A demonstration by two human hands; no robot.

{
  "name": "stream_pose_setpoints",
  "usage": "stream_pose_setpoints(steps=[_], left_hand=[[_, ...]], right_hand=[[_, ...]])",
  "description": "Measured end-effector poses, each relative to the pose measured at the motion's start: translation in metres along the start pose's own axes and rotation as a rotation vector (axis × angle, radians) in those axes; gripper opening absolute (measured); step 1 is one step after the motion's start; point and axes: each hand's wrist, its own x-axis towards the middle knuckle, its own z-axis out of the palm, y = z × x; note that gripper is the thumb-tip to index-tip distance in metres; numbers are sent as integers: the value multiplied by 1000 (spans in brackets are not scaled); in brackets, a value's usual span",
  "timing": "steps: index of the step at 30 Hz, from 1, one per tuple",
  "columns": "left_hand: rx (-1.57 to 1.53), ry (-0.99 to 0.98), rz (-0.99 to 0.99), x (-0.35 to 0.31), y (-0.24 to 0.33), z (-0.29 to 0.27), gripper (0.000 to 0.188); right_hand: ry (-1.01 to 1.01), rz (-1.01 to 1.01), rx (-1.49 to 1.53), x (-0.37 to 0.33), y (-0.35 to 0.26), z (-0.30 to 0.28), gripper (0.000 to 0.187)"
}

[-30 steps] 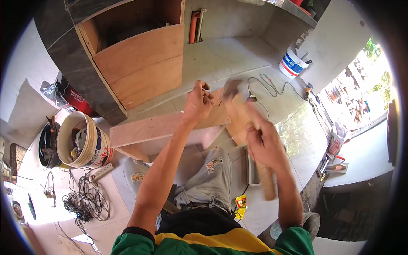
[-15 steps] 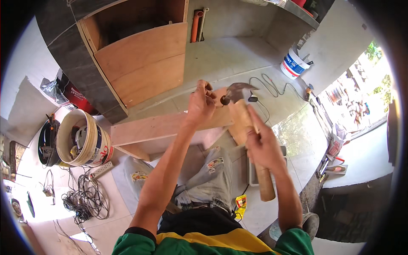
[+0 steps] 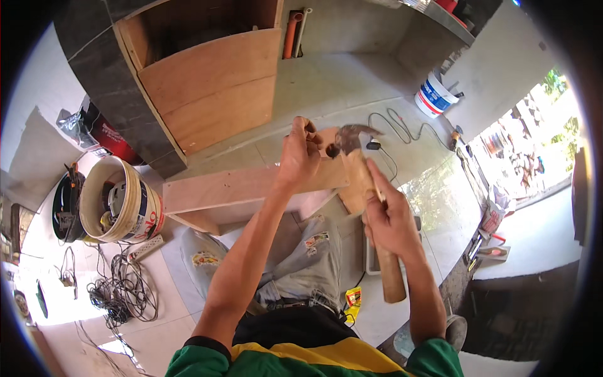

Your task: The person hammers nails into a wooden drawer frame using a hammer and places a plastic cutlery organizer into the frame.

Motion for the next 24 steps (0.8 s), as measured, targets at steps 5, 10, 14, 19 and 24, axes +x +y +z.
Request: stream_pose_setpoints(steps=[5,10,14,19,24], left_hand=[[-14,35,-30,0,-3,-3,29],[19,5,-45,-1,5,-2,30],[-49,23,-4,0,-5,8,27],[8,45,1,2,-13,-7,26],[19,29,-9,1,0,-3,27]], right_hand=[[109,669,613,46,-64,-43,49],[614,532,642,54,-69,-53,62],[-405,634,262,-33,14,6,54],[-94,746,595,23,-44,-28,51],[387,397,581,36,-51,-50,53]])
